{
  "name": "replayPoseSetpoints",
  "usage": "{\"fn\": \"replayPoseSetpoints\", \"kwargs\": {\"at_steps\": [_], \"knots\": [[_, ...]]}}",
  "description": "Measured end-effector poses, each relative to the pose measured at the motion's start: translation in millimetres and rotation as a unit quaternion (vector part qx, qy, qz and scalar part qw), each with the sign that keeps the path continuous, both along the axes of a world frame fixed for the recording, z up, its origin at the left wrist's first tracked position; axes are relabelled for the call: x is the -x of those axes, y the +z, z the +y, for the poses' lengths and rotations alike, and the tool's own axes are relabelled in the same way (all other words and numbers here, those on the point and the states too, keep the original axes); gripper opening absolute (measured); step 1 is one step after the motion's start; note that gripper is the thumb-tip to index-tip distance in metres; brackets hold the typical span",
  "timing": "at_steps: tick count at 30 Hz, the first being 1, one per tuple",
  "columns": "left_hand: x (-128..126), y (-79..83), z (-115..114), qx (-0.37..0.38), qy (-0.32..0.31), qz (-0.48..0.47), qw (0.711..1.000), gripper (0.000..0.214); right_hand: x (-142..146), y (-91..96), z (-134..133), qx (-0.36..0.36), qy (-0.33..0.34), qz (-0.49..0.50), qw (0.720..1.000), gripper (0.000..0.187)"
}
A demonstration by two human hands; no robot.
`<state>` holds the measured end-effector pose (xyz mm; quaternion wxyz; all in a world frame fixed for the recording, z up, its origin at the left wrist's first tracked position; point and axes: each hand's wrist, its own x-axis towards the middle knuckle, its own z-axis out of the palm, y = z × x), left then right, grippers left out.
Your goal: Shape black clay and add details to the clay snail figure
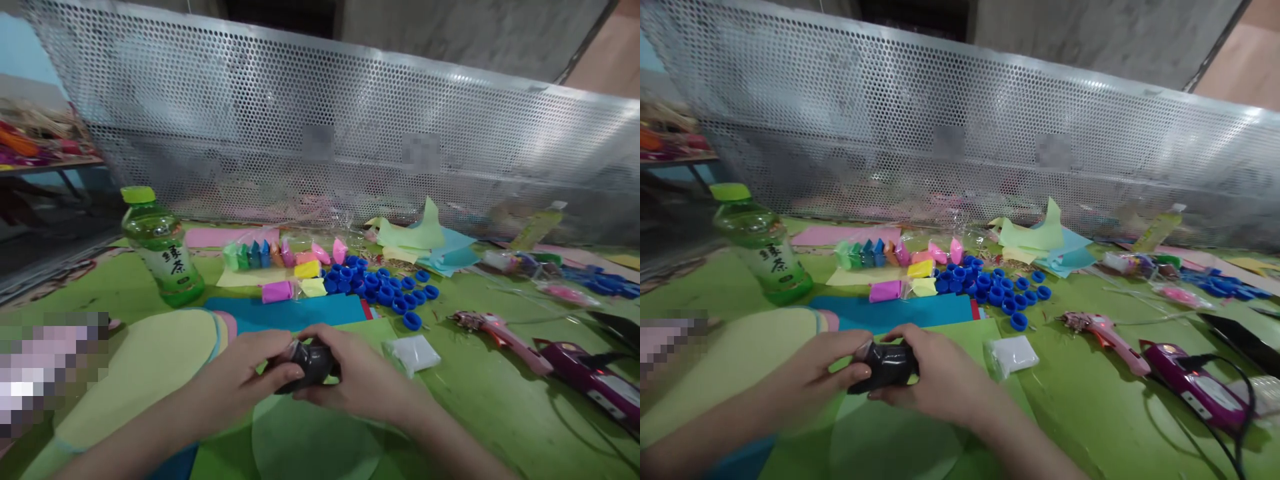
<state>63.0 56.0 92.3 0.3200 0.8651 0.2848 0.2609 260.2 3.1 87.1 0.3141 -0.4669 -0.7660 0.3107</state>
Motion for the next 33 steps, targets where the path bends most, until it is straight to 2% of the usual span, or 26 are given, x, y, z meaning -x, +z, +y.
{"fn": "replayPoseSetpoints", "kwargs": {"at_steps": [5,8,10,14,15,17,20,25,30,33], "knots": [[0.8,4.9,-0.3,-0.038,-0.029,-0.016,0.999,0.046,-1.4,-1.3,-0.3,-0.027,-0.006,0.011,1.0,0.056],[-2.3,5.5,-7.0,-0.057,-0.013,-0.036,0.998,0.046,-0.9,-2.7,-1.2,-0.099,-0.03,0.002,0.995,0.067],[-4.7,4.2,-12.9,-0.074,0.026,-0.062,0.995,0.045,0.0,-1.5,-3.0,-0.18,-0.051,-0.009,0.982,0.062],[-9.0,0.4,-21.0,-0.103,0.082,-0.101,0.986,0.039,2.1,4.6,-8.7,-0.331,-0.055,-0.022,0.942,0.024],[-10.0,-0.4,-22.2,-0.107,0.092,-0.106,0.984,0.037,3.0,5.5,-10.1,-0.355,-0.053,-0.026,0.933,0.022],[-11.8,-2.1,-24.3,-0.111,0.108,-0.114,0.981,0.034,6.1,5.1,-12.7,-0.381,-0.039,-0.045,0.923,0.031],[-13.5,-5.1,-29.3,-0.117,0.103,-0.112,0.981,0.036,13.4,-0.4,-14.5,-0.365,-0.019,-0.082,0.927,0.039],[-12.1,-6.3,-36.3,-0.108,0.074,-0.066,0.989,0.04,22.3,-8.3,-15.1,-0.309,-0.009,-0.072,0.948,0.039],[-11.3,-1.9,-30.1,-0.093,0.052,-0.007,0.994,0.029,21.7,-8.4,-15.8,-0.213,-0.027,-0.08,0.973,0.016],[-13.4,-1.7,-23.4,-0.105,0.033,0.014,0.994,0.025,20.9,-6.9,-15.3,-0.164,-0.038,-0.068,0.983,0.009]]}}
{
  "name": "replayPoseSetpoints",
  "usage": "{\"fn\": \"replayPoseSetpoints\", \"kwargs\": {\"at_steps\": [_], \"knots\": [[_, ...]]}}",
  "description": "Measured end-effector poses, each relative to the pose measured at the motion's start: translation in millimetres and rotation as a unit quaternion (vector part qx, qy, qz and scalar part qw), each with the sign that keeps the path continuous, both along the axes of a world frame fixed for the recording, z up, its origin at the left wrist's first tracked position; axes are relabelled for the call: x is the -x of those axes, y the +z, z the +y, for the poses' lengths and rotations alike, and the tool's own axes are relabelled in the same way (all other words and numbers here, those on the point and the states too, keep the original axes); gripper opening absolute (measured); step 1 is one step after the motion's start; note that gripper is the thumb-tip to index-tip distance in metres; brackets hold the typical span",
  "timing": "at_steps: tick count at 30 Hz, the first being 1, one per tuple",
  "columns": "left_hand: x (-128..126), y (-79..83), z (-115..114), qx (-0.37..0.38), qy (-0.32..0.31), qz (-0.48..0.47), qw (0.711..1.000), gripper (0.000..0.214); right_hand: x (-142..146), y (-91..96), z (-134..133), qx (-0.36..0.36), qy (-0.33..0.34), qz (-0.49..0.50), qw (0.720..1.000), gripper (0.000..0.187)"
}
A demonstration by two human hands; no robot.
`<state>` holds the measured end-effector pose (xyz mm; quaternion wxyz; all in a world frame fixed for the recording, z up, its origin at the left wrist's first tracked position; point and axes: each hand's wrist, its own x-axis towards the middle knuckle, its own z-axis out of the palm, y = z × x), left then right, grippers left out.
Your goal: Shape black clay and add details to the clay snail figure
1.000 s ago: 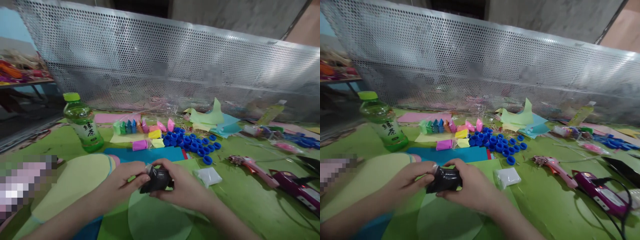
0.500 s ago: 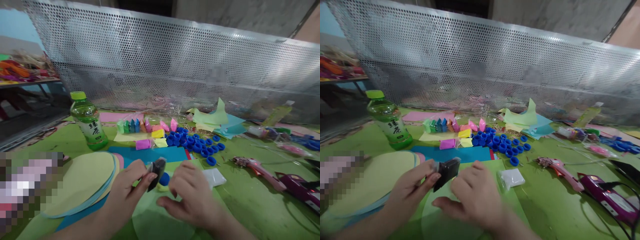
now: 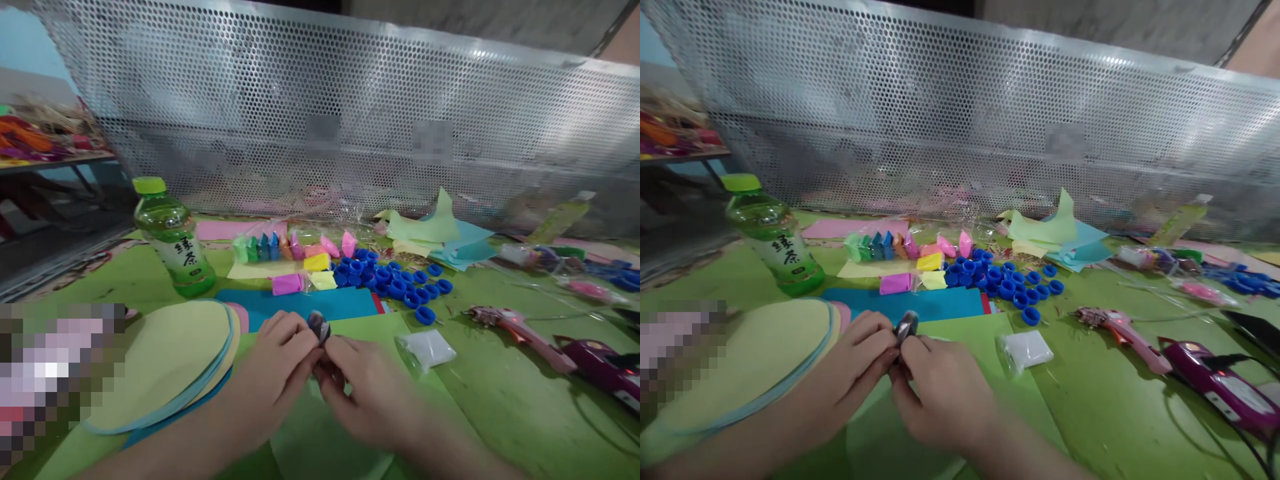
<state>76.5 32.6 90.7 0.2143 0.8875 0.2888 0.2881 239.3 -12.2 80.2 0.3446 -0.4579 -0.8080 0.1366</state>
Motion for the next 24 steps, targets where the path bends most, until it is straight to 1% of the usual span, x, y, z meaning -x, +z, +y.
{"fn": "replayPoseSetpoints", "kwargs": {"at_steps": [3,6,7,9,10,12,17,20,24], "knots": [[-1.6,-1.5,5.0,-0.011,-0.001,-0.001,1.0,0.025,-0.4,4.4,-0.7,0.051,-0.001,0.024,0.998,0.006],[-0.5,-2.8,5.9,-0.044,-0.001,-0.012,0.999,0.023,-1.9,8.8,-1.5,0.102,0.024,0.065,0.992,0.004],[0.4,-3.1,5.3,-0.062,-0.004,-0.015,0.998,0.022,-2.5,9.2,-1.2,0.114,0.033,0.081,0.99,0.008],[2.3,-3.8,3.3,-0.095,-0.012,-0.016,0.995,0.019,-3.7,8.2,0.5,0.126,0.043,0.111,0.985,0.023],[2.9,-4.2,2.3,-0.108,-0.015,-0.015,0.994,0.019,-4.2,7.1,1.8,0.128,0.042,0.121,0.983,0.027],[3.0,-5.3,0.8,-0.126,-0.016,-0.015,0.992,0.022,-5.3,4.7,4.3,0.129,0.04,0.129,0.982,0.03],[-0.9,-8.6,5.2,-0.157,-0.005,-0.03,0.987,0.029,-9.8,6.1,7.4,0.139,0.043,0.092,0.985,0.026],[-2.5,-9.0,9.5,-0.18,-0.01,-0.04,0.983,0.033,-10.6,7.3,8.2,0.136,0.029,0.054,0.989,0.02],[-4.1,-7.8,8.7,-0.196,-0.02,-0.056,0.979,0.034,-8.6,5.2,9.1,0.133,0.012,0.022,0.991,0.019]]}}
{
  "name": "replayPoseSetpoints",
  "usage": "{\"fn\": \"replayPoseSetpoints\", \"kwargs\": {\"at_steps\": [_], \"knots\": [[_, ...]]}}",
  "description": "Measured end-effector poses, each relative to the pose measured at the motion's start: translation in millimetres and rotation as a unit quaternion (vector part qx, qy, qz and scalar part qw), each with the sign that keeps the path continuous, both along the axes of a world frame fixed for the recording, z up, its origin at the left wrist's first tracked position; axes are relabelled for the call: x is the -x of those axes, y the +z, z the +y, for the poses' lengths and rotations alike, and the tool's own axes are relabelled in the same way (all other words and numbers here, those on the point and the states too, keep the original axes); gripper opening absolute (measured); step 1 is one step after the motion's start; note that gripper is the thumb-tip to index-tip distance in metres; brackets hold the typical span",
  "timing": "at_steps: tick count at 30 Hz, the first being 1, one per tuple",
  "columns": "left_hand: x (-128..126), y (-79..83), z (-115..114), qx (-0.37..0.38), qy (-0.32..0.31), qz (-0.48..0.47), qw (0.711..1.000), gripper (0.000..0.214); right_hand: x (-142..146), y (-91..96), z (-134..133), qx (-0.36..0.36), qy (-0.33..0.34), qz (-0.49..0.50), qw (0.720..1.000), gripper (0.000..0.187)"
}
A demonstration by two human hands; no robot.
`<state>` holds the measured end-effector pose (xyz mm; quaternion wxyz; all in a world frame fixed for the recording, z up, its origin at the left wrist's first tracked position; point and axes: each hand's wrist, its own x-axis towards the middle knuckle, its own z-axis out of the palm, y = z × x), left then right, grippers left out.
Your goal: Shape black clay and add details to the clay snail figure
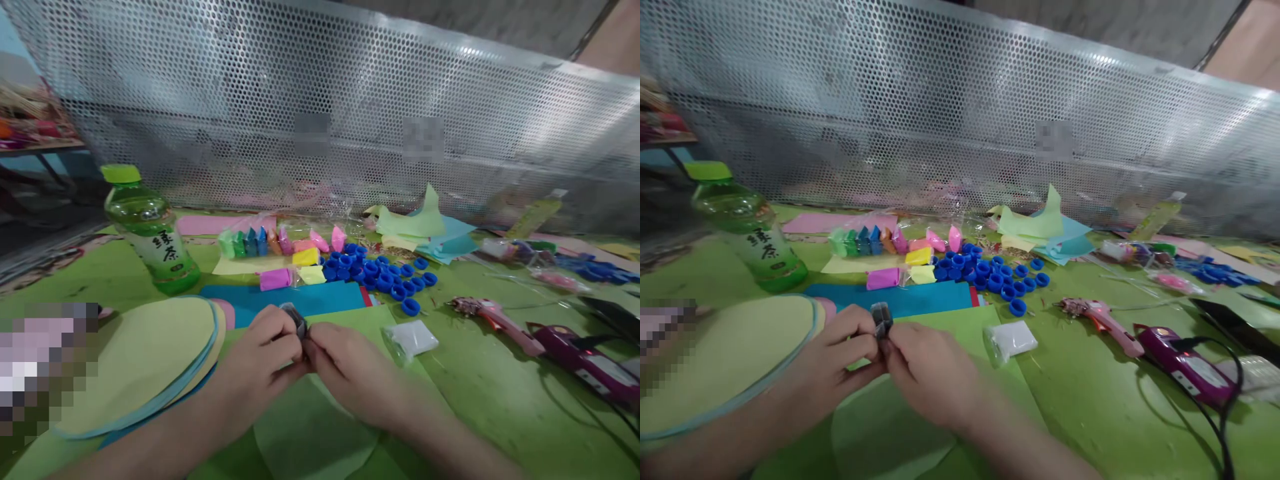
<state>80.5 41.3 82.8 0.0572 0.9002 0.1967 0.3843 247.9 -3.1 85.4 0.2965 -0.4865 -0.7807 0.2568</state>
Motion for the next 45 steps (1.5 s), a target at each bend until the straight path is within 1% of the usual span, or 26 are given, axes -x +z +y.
{"fn": "replayPoseSetpoints", "kwargs": {"at_steps": [4,9,13,16,19,21,25,28,30,32,34,36,40,45], "knots": [[-0.2,-0.4,-3.7,-0.016,-0.007,-0.017,1.0,0.034,1.2,2.2,-1.2,0.002,0.016,-0.002,1.0,0.016],[3.8,-5.2,-6.1,-0.052,-0.015,-0.036,0.998,0.032,1.3,8.7,-6.1,0.009,0.024,0.01,1.0,0.017],[6.4,-8.3,-8.6,-0.059,-0.027,-0.017,0.998,0.028,-1.4,10.3,-7.8,0.02,0.046,0.017,0.999,0.015],[6.2,-5.7,-7.5,-0.05,-0.04,0.011,0.998,0.025,-4.4,11.0,-7.3,0.028,0.077,0.037,0.996,0.013],[2.9,4.5,1.6,-0.028,-0.068,0.042,0.996,0.025,-4.3,11.2,-4.0,0.039,0.086,0.092,0.991,0.01],[-0.9,14.9,12.1,0.0,-0.1,0.059,0.993,0.034,-1.7,10.4,1.1,0.053,0.078,0.156,0.983,0.014],[-7.6,33.6,30.4,0.077,-0.134,0.069,0.986,0.046,4.9,6.8,13.5,0.086,0.055,0.299,0.949,0.027],[-10.2,36.9,34.3,0.114,-0.146,0.071,0.98,0.05,6.2,3.7,19.4,0.112,0.051,0.361,0.925,0.029],[-11.8,34.5,33.8,0.133,-0.139,0.063,0.979,0.047,5.5,1.5,21.6,0.12,0.047,0.387,0.913,0.034],[-13.9,31.1,32.8,0.148,-0.12,0.044,0.981,0.039,4.8,-0.5,23.0,0.122,0.041,0.406,0.905,0.038],[-16.0,29.3,31.5,0.157,-0.105,0.029,0.982,0.035,5.1,-2.2,24.1,0.124,0.04,0.418,0.899,0.039],[-17.4,30.1,30.0,0.16,-0.102,0.026,0.982,0.035,5.8,-3.3,25.0,0.122,0.038,0.424,0.897,0.041],[-17.2,35.0,26.8,0.142,-0.088,0.029,0.986,0.029,5.0,-4.3,26.6,0.09,0.024,0.414,0.906,0.042],[-14.5,32.6,24.2,0.11,-0.021,0.0,0.994,0.024,-2.3,-4.8,25.6,0.003,-0.026,0.382,0.924,0.04]]}}
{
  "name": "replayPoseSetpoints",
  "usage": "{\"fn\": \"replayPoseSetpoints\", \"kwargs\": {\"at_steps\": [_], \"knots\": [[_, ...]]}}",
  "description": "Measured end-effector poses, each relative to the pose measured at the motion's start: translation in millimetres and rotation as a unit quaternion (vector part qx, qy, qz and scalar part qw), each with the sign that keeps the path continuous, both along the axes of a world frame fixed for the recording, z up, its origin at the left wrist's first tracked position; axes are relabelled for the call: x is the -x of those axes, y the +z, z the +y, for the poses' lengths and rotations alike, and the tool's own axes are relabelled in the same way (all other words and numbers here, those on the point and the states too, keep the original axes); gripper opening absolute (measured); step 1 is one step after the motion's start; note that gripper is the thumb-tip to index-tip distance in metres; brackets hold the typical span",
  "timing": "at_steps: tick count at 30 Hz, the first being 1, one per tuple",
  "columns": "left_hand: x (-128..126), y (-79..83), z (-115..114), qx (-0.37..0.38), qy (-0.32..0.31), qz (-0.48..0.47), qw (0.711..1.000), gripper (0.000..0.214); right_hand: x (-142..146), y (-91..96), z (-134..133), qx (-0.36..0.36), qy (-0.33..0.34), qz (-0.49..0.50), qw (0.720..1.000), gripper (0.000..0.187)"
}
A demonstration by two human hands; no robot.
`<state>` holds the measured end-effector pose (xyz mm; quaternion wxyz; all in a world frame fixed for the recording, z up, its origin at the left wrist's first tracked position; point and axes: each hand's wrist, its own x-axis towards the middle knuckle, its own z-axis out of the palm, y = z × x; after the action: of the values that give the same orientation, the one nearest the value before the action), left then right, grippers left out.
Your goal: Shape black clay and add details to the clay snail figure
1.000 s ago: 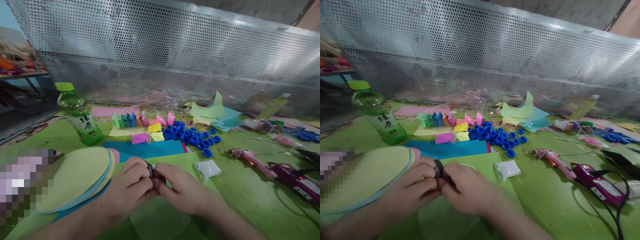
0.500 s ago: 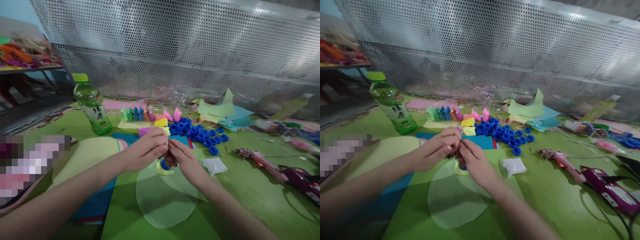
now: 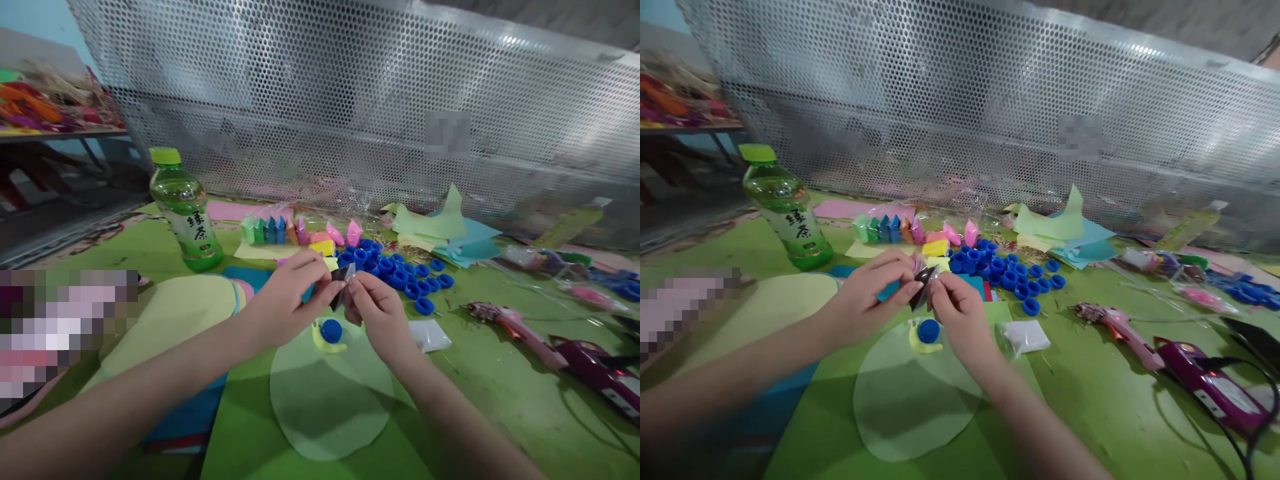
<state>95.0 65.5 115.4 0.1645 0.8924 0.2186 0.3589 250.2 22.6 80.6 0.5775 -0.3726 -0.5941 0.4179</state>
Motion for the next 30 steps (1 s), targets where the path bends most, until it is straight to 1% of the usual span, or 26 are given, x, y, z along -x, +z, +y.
{"fn": "replayPoseSetpoints", "kwargs": {"at_steps": [3,6,9,14,18,21,23,25,27,30], "knots": [[-2.6,-3.0,-0.4,-0.012,0.002,0.023,1.0,0.029,-4.1,0.9,-1.1,-0.016,-0.016,-0.024,0.999,0.04],[-9.4,-3.4,0.6,-0.024,0.001,0.049,0.999,0.034,-8.4,2.9,-1.1,-0.014,-0.006,-0.044,0.999,0.042],[-16.0,-4.0,1.8,-0.034,-0.013,0.064,0.997,0.033,-13.4,5.9,-0.7,-0.005,-0.003,-0.054,0.999,0.044],[-14.7,-14.6,3.9,-0.06,-0.026,0.062,0.996,0.032,-14.2,5.3,-1.7,0.014,-0.002,-0.073,0.997,0.041],[-9.8,-23.8,5.3,-0.082,-0.02,0.049,0.995,0.029,-7.2,-0.6,-3.8,0.059,0.031,-0.055,0.996,0.039],[-8.9,-25.2,4.3,-0.062,-0.036,0.043,0.996,0.028,-1.6,-1.4,-5.3,0.09,0.068,-0.02,0.993,0.036],[-9.2,-23.7,3.0,-0.043,-0.047,0.036,0.997,0.029,0.7,0.1,-5.9,0.093,0.079,-0.006,0.993,0.034],[-9.5,-21.0,2.1,-0.029,-0.053,0.032,0.998,0.03,0.8,1.7,-5.7,0.082,0.065,-0.012,0.994,0.031],[-9.8,-17.7,2.3,-0.019,-0.052,0.038,0.998,0.03,-1.2,2.5,-4.7,0.062,0.027,-0.033,0.997,0.029],[-10.5,-12.6,4.9,0.006,-0.034,0.058,0.998,0.032,-5.0,2.0,-2.5,0.029,-0.032,-0.063,0.997,0.028]]}}
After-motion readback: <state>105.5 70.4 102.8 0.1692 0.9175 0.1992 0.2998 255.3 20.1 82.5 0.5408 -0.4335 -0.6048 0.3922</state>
